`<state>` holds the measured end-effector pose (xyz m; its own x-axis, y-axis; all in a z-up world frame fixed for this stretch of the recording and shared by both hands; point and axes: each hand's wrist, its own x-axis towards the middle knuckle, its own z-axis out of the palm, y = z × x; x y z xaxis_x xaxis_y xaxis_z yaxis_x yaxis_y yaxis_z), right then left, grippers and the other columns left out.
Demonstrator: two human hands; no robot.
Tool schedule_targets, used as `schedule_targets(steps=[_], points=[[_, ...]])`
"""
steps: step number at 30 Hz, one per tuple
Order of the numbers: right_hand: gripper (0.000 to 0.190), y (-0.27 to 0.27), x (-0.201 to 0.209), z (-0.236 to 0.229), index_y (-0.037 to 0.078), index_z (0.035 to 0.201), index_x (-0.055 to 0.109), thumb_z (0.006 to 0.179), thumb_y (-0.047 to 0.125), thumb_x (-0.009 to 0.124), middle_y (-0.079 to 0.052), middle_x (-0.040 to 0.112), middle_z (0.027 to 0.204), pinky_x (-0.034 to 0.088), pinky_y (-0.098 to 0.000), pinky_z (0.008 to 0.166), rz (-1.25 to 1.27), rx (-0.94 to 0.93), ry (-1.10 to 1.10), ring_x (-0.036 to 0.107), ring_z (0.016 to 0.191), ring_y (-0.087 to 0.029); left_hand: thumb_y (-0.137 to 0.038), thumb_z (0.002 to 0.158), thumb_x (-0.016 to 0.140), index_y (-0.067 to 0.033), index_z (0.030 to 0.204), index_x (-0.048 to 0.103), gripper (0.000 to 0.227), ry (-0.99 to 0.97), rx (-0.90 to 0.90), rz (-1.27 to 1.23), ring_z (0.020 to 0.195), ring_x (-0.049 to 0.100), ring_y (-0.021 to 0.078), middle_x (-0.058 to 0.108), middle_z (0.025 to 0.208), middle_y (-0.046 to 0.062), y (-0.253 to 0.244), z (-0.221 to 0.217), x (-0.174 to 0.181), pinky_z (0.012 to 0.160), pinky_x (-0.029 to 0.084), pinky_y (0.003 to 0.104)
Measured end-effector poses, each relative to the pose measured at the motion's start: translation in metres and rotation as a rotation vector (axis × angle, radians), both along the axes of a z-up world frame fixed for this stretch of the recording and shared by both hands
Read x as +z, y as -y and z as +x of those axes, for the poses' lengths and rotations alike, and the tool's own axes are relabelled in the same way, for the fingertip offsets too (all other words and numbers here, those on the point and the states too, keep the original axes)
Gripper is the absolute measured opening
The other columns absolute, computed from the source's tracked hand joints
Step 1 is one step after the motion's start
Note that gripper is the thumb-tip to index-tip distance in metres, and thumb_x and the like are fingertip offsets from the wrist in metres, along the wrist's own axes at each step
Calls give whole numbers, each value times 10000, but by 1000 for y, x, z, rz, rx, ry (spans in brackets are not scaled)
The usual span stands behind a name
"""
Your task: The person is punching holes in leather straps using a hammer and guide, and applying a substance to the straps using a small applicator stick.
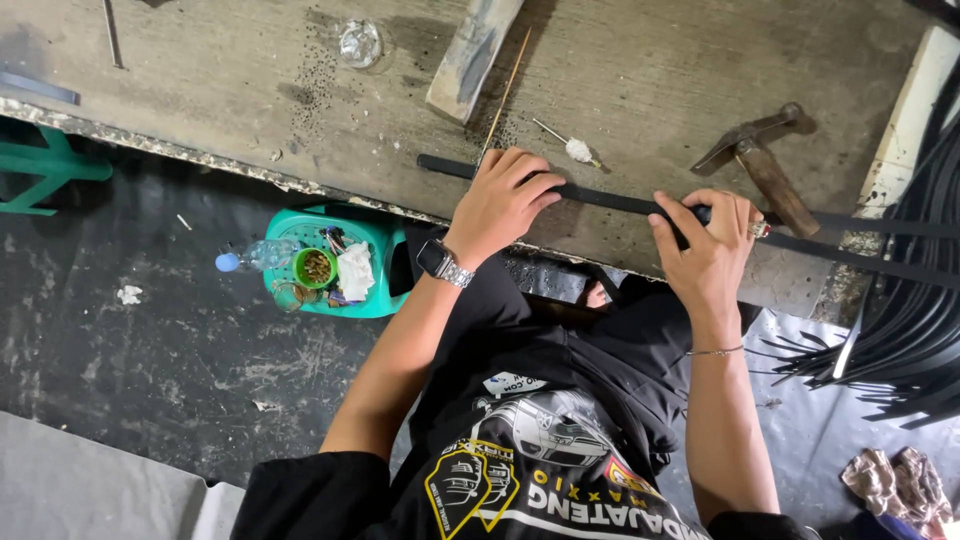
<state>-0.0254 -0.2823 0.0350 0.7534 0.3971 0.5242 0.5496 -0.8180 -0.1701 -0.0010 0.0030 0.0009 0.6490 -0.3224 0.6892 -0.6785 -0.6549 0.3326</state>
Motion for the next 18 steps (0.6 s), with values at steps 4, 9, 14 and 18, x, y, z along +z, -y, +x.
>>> schedule_targets(steps=[4, 9, 14, 18], points=[[173, -2, 0, 0, 128, 1149, 848, 1004, 218, 822, -85, 607, 1048, 481, -445, 920, -8, 4, 8, 613, 1038, -327, -226, 990, 698, -129, 987, 661, 104, -11, -7, -12, 907, 583, 209, 541, 926, 13, -2, 0, 2, 788, 428, 329], [169, -4, 2, -1, 140, 1156, 843, 1021, 234, 803, -81, 592, 1042, 488, -446, 883, -28, -8, -1, 610, 1045, -324, -229, 977, 709, -127, 989, 659, 113, -22, -1, -20, 913, 588, 215, 552, 925, 14, -2, 0, -1, 790, 433, 338], [175, -8, 6, -2, 126, 1164, 842, 1015, 212, 808, -79, 591, 1044, 497, -438, 857, -25, -25, -23, 616, 1050, -320, -228, 978, 707, -125, 989, 659, 114, -33, 4, -29, 923, 591, 232, 558, 929, 24, -3, 1, -3, 789, 440, 353], [178, -6, 3, -1, 118, 1164, 848, 1002, 189, 820, -83, 602, 1049, 498, -431, 875, 1, -21, -27, 609, 1039, -321, -241, 990, 685, -134, 983, 647, 114, -35, -2, -35, 915, 582, 228, 546, 930, 17, -3, 1, -7, 779, 437, 350]])
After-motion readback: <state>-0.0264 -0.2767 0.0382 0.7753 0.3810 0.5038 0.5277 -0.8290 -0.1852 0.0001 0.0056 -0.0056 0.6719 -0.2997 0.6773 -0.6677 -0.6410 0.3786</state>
